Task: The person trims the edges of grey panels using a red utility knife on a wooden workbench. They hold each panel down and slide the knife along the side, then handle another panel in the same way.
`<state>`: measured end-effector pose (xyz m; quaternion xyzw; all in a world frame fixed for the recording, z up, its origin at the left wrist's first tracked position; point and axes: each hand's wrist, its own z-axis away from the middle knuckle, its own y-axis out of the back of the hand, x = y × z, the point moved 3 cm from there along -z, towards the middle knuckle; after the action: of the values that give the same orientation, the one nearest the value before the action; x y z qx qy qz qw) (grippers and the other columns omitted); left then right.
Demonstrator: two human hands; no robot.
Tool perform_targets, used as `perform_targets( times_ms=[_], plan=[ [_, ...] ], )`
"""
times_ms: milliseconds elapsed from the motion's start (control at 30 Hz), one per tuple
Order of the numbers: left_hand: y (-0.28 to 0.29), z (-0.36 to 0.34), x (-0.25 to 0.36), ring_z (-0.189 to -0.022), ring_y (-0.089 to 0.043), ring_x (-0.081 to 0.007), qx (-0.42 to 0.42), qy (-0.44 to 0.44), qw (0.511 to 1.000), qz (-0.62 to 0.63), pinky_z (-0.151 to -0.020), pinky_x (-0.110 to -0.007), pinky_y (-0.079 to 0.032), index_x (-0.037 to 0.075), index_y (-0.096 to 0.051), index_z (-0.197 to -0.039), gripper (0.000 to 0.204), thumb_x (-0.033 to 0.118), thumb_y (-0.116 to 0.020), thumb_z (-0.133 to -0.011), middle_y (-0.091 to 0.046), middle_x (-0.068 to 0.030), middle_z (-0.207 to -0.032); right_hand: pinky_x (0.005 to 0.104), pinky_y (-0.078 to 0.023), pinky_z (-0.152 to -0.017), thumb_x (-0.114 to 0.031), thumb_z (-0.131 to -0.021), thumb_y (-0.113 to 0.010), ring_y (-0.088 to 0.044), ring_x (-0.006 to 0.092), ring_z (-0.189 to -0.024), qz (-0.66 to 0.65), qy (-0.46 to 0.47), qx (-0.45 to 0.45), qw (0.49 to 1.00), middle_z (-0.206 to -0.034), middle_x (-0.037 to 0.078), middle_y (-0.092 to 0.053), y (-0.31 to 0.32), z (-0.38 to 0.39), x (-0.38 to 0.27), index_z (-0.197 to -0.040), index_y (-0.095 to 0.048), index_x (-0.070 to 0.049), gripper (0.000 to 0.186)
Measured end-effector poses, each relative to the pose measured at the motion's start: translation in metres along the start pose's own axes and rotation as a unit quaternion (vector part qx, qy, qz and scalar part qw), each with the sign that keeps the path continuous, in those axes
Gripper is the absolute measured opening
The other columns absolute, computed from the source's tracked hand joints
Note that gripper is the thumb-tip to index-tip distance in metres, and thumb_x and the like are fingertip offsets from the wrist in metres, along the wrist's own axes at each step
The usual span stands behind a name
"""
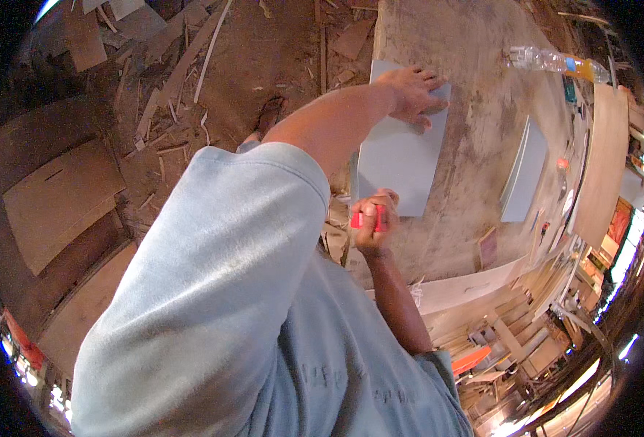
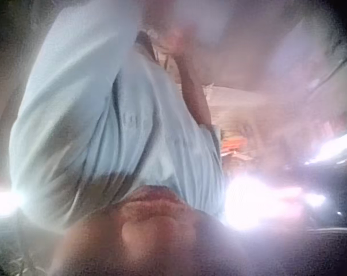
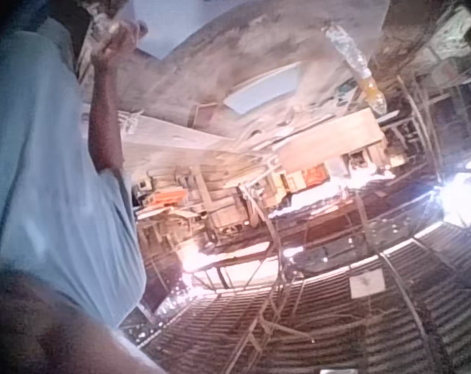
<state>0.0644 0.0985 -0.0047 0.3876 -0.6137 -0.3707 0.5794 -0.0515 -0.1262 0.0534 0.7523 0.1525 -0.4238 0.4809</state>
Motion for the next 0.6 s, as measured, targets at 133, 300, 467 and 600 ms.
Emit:
perform_targets(
  times_ms=[133, 300, 467, 600],
  plan=[
    [-0.005, 0.004, 0.001, -0.151, -0.027, -0.0373, -0.007, -0.002, 1.000, -0.013, -0.121, -0.051, -0.029, 0.031, -0.043, -0.153, 0.068, 0.062, -0.056, -0.094, -0.024, -0.0142, -0.166, 0.0470, -0.042, -0.094, -0.012, -0.092, -0.049, -0.056, 0.0222, -0.068, 0.021, 0.039, 0.005, 0.999, -0.071, 0.004, -0.063, 0.008, 0.005, -0.007, -0.075, -0.052, -0.011, 0.017],
    [-0.006, -0.003, -0.001, -0.150, -0.028, -0.0379, 0.002, -0.008, 1.000, 0.009, -0.121, -0.051, -0.029, 0.031, -0.042, -0.153, 0.068, 0.061, -0.057, -0.094, -0.024, -0.0151, -0.166, 0.0492, -0.043, -0.095, -0.015, -0.093, -0.047, -0.058, 0.0234, -0.068, -0.013, -0.004, 0.002, 1.000, -0.072, 0.003, -0.064, 0.007, 0.022, 0.004, -0.080, -0.058, -0.008, 0.018],
    [-0.009, -0.003, -0.002, -0.149, -0.030, -0.0336, 0.005, -0.005, 1.000, -0.012, -0.121, -0.048, -0.030, 0.031, -0.042, -0.153, 0.067, 0.062, -0.055, -0.095, -0.026, -0.0128, -0.165, 0.0500, -0.042, -0.096, -0.018, -0.094, -0.048, -0.059, 0.0232, -0.069, 0.026, 0.021, -0.025, 0.999, -0.071, 0.002, -0.065, 0.010, 0.021, -0.004, -0.079, -0.057, -0.010, 0.019],
    [-0.002, 0.001, 0.001, -0.149, -0.030, -0.0320, 0.001, 0.000, 0.999, -0.036, -0.121, -0.046, -0.029, 0.032, -0.042, -0.153, 0.066, 0.063, -0.053, -0.096, -0.026, -0.0117, -0.165, 0.0500, -0.042, -0.096, -0.016, -0.093, -0.050, -0.059, 0.0237, -0.069, 0.007, 0.020, -0.005, 1.000, -0.072, 0.003, -0.065, 0.010, 0.026, -0.005, -0.078, -0.056, -0.012, 0.016]
  ],
)
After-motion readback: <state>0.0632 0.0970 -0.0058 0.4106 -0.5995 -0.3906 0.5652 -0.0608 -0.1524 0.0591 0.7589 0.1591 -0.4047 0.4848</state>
